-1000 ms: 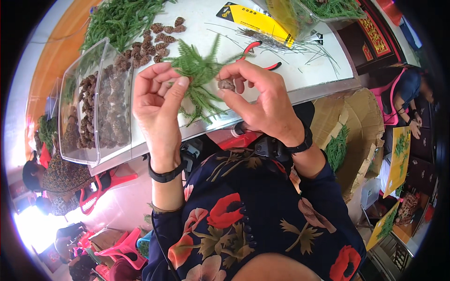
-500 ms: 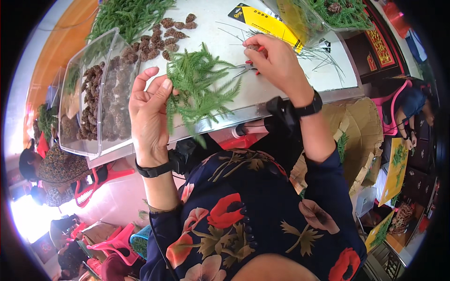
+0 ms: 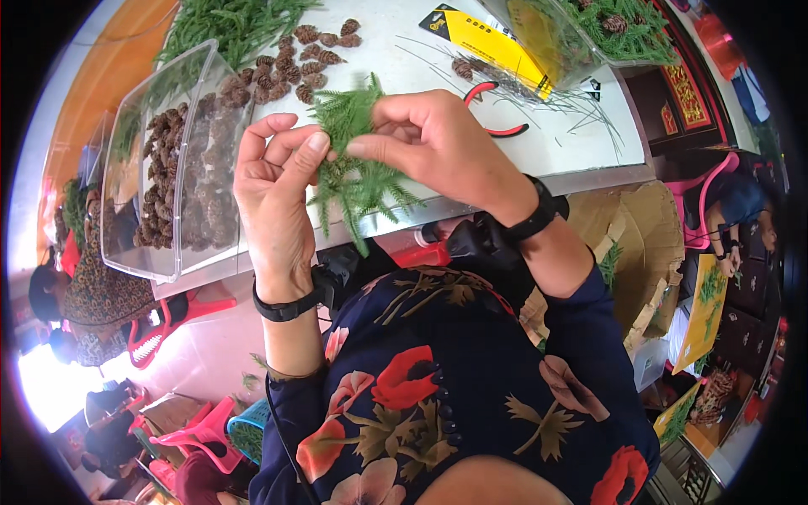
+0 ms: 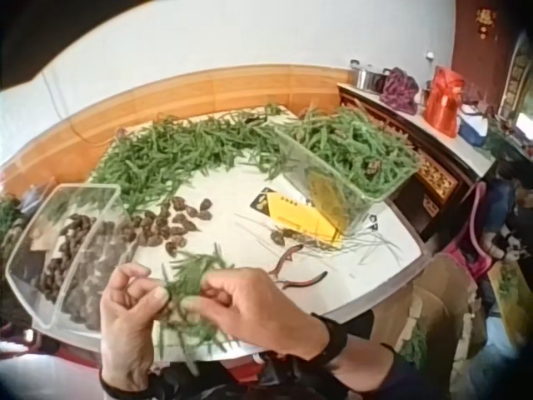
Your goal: The recorder is trimming and assembling artificial green stems and pine cones into decorative pieces.
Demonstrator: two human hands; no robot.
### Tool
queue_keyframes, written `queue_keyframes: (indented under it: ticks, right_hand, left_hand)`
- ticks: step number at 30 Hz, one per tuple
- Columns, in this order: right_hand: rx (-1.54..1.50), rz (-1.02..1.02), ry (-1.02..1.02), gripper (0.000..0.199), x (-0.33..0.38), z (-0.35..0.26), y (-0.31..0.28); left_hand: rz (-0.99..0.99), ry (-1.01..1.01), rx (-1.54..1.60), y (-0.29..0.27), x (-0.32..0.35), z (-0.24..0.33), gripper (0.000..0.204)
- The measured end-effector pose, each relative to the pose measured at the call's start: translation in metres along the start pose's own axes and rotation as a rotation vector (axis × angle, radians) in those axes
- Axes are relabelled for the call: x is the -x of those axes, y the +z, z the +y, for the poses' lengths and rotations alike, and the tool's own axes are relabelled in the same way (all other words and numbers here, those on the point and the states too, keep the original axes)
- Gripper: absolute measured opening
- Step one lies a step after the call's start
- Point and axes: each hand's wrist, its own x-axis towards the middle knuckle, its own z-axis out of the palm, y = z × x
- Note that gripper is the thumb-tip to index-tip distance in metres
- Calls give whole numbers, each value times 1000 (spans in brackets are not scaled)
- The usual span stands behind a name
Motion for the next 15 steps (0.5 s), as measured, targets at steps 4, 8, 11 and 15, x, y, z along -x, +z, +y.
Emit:
queue_keyframes:
  ticks: [4, 8, 11, 15]
  right_hand:
    - [-150, 113, 110, 17, 1, 11, 9]
    - [-225, 81, 163, 16, 0, 7, 12]
    - [-260, 97, 149, 14, 2, 6, 17]
    - [-259, 103, 88, 12, 4, 8, 22]
  left_hand:
    - [78, -127, 47, 8, 4, 7, 28]
    - [-63, -181, -118, 4, 10, 10, 26]
    - [-53, -117, -132, -2, 10, 2, 24]
    - [18, 10, -278, -1, 13, -1, 21]
